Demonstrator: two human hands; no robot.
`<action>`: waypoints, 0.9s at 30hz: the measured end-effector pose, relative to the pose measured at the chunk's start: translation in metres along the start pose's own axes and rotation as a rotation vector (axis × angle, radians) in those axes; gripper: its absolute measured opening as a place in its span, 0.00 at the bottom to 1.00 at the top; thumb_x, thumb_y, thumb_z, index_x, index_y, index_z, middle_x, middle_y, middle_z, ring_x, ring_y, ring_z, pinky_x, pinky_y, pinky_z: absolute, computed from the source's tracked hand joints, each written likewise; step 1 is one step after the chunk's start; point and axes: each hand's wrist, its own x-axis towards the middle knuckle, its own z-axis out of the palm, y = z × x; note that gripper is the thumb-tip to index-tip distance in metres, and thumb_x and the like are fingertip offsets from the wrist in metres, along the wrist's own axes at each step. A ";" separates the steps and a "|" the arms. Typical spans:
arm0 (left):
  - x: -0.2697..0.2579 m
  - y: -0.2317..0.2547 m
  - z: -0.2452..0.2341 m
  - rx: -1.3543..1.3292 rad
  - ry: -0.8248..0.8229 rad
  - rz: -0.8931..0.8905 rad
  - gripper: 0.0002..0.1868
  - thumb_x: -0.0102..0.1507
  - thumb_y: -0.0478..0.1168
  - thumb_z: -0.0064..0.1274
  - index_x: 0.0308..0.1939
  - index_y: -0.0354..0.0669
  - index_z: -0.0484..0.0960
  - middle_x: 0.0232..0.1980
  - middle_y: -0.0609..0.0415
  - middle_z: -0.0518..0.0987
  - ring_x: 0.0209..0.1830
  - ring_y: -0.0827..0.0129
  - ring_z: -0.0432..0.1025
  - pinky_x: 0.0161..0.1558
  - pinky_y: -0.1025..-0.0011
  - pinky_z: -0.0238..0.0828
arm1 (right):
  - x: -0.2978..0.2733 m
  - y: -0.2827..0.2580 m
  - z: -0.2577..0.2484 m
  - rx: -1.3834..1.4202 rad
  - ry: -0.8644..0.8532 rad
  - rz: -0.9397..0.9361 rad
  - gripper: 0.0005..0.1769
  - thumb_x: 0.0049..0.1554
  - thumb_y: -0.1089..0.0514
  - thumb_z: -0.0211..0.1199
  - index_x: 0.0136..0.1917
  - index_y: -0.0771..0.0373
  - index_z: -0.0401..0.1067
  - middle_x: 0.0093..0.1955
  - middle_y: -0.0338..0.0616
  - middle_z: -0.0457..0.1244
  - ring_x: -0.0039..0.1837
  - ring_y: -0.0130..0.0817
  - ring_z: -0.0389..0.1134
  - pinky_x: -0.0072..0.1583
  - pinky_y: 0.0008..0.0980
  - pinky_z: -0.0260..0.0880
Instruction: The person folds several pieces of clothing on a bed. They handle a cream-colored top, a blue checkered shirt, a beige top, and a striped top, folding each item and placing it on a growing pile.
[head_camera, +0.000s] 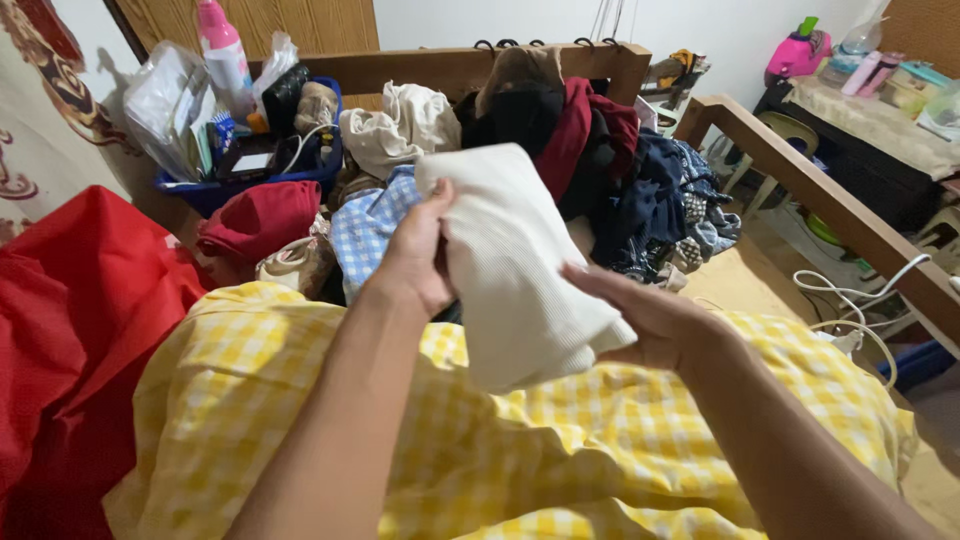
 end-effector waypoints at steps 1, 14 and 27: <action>-0.003 0.000 -0.004 0.007 -0.007 -0.012 0.30 0.67 0.57 0.40 0.64 0.40 0.74 0.58 0.43 0.82 0.55 0.55 0.79 0.56 0.51 0.77 | -0.002 0.005 -0.004 0.080 0.005 0.014 0.33 0.51 0.42 0.66 0.64 0.61 0.70 0.56 0.52 0.70 0.52 0.39 0.76 0.51 0.42 0.81; -0.024 -0.004 -0.052 0.285 0.267 -0.145 0.40 0.53 0.67 0.58 0.57 0.41 0.82 0.51 0.48 0.86 0.48 0.59 0.80 0.49 0.63 0.80 | 0.022 0.012 0.019 0.350 -0.058 -0.085 0.26 0.52 0.57 0.68 0.63 0.64 0.69 0.57 0.48 0.70 0.56 0.38 0.73 0.59 0.44 0.76; 0.126 -0.030 -0.256 0.750 0.899 -0.048 0.41 0.59 0.53 0.71 0.63 0.24 0.73 0.62 0.47 0.77 0.56 0.62 0.76 0.53 0.62 0.77 | 0.014 0.024 -0.039 0.392 0.172 -0.078 0.25 0.53 0.53 0.68 0.60 0.67 0.71 0.51 0.50 0.70 0.50 0.37 0.74 0.52 0.36 0.79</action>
